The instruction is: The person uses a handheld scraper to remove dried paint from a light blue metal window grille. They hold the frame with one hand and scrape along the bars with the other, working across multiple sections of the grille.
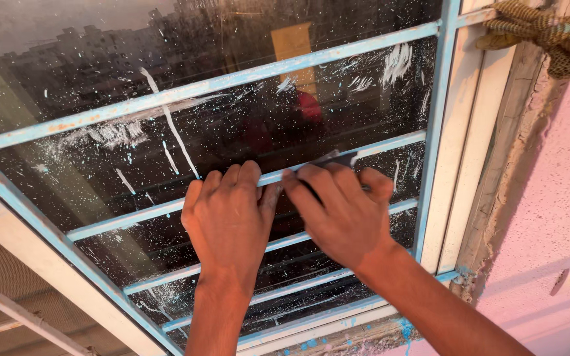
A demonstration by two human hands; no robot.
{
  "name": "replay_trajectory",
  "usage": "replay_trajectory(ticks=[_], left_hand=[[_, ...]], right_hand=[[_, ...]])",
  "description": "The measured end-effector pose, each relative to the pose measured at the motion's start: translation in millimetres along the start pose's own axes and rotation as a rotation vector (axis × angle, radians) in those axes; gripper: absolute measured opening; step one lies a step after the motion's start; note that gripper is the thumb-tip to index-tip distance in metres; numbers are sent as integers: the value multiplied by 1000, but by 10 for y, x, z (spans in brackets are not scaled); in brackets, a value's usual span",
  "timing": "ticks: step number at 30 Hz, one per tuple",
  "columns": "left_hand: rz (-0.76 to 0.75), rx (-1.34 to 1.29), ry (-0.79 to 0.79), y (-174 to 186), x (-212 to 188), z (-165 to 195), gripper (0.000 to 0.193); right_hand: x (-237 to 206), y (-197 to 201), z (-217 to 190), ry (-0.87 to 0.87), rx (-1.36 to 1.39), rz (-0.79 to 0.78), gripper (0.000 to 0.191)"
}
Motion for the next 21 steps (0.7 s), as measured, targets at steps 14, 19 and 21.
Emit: replay_trajectory(ticks=[14, 19, 21], left_hand=[[-12, -8, 11, -27, 9, -7, 28], [7, -26, 40, -28, 2, -14, 34], [-4, -33, 42, -58, -9, -22, 33]], right_hand=[[104, 33, 92, -40, 112, 22, 33], [8, 27, 328, -159, 202, -55, 47], [-60, -59, 276, -189, 263, -80, 50]])
Point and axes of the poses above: each hand's wrist, its own x-axis towards the middle knuckle, its own y-axis out of the back of the hand, z = x × y, the point moved 8 cm from there along x, towards the middle knuckle, and after that the axes turned 10 degrees about x, right-handed, at the moved point
